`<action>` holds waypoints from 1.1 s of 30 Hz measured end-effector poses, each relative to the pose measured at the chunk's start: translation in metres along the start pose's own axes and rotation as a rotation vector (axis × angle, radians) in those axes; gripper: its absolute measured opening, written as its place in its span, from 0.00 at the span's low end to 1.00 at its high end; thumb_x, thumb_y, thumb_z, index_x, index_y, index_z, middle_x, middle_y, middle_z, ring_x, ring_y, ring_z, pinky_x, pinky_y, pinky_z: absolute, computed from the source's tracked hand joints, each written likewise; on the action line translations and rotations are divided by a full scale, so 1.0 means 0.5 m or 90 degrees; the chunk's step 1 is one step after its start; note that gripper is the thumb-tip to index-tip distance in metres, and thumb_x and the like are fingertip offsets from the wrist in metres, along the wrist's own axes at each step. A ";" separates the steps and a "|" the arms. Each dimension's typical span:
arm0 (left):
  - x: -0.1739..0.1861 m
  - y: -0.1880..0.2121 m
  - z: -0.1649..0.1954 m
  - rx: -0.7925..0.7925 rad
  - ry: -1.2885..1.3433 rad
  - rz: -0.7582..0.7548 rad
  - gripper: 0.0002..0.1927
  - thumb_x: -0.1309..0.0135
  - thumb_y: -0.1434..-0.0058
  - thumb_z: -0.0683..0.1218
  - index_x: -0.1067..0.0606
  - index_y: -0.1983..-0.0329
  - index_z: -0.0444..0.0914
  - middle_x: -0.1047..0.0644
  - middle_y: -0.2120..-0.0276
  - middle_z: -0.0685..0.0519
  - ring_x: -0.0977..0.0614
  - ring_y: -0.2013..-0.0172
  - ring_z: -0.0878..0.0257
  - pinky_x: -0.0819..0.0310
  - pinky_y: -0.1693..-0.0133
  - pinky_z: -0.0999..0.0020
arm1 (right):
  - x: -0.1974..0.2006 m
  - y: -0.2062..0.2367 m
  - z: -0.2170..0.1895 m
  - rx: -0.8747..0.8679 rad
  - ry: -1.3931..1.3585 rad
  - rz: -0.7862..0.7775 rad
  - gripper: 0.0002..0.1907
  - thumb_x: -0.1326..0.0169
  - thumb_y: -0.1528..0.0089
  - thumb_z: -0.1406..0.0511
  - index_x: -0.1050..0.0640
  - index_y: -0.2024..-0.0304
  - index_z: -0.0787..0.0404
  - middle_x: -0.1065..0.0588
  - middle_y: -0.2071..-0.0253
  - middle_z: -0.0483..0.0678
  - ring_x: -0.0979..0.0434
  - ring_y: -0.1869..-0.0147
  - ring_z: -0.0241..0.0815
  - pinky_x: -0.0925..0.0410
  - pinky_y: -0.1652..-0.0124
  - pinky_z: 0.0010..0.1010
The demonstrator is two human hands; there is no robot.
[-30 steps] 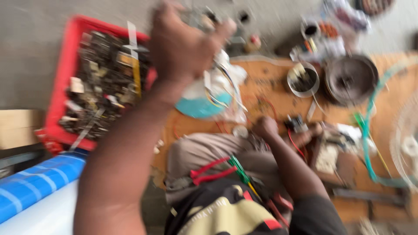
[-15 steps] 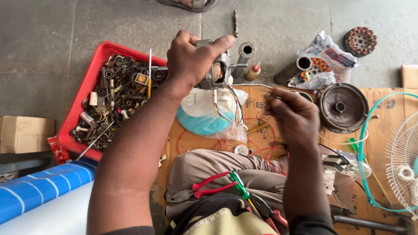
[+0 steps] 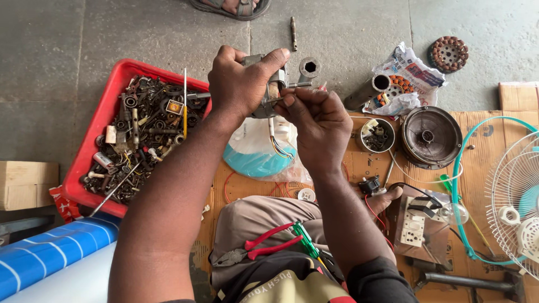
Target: The person sits on the floor and repairs an electric fan motor, using a long screwdriver to work on the motor housing and shaft. They handle the motor, pull out and reposition its wires, and repeatedly turn the screwdriver on the assembly while other fan parts and tools lie on the cardboard around them.
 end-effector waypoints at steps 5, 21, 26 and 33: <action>0.005 0.004 -0.001 0.010 -0.011 -0.002 0.39 0.33 0.60 0.71 0.27 0.65 0.35 0.18 0.64 0.44 0.15 0.62 0.55 0.21 0.57 0.60 | -0.004 0.009 0.009 -0.040 -0.027 0.028 0.06 0.42 0.33 0.76 0.23 0.54 0.72 0.19 0.55 0.57 0.16 0.53 0.42 0.19 0.50 0.35; 0.017 0.039 0.000 0.028 0.001 0.047 0.42 0.32 0.60 0.70 0.26 0.59 0.32 0.19 0.61 0.40 0.15 0.59 0.51 0.22 0.53 0.59 | 0.025 0.037 0.013 -0.087 0.148 0.138 0.12 0.36 0.38 0.69 0.17 0.53 0.68 0.19 0.66 0.44 0.26 0.71 0.29 0.31 0.70 0.20; 0.011 0.045 -0.006 0.045 -0.012 0.033 0.43 0.33 0.60 0.71 0.26 0.58 0.31 0.19 0.60 0.39 0.15 0.57 0.49 0.23 0.52 0.58 | 0.017 0.040 0.013 -0.102 0.114 0.096 0.10 0.37 0.37 0.68 0.18 0.55 0.67 0.20 0.66 0.43 0.26 0.71 0.28 0.30 0.71 0.20; 0.013 0.045 -0.006 0.053 -0.028 0.032 0.42 0.33 0.59 0.71 0.25 0.58 0.32 0.18 0.59 0.39 0.16 0.57 0.49 0.23 0.51 0.58 | 0.001 0.042 0.017 -0.099 0.193 0.059 0.10 0.37 0.37 0.68 0.17 0.55 0.67 0.21 0.69 0.42 0.29 0.72 0.27 0.33 0.72 0.19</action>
Point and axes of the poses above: each hand's wrist, its own y-axis away from the middle knuckle, its own x-axis out of the back of the hand, z = x × y, the point moved 7 cm from there along -y, towards the middle knuckle
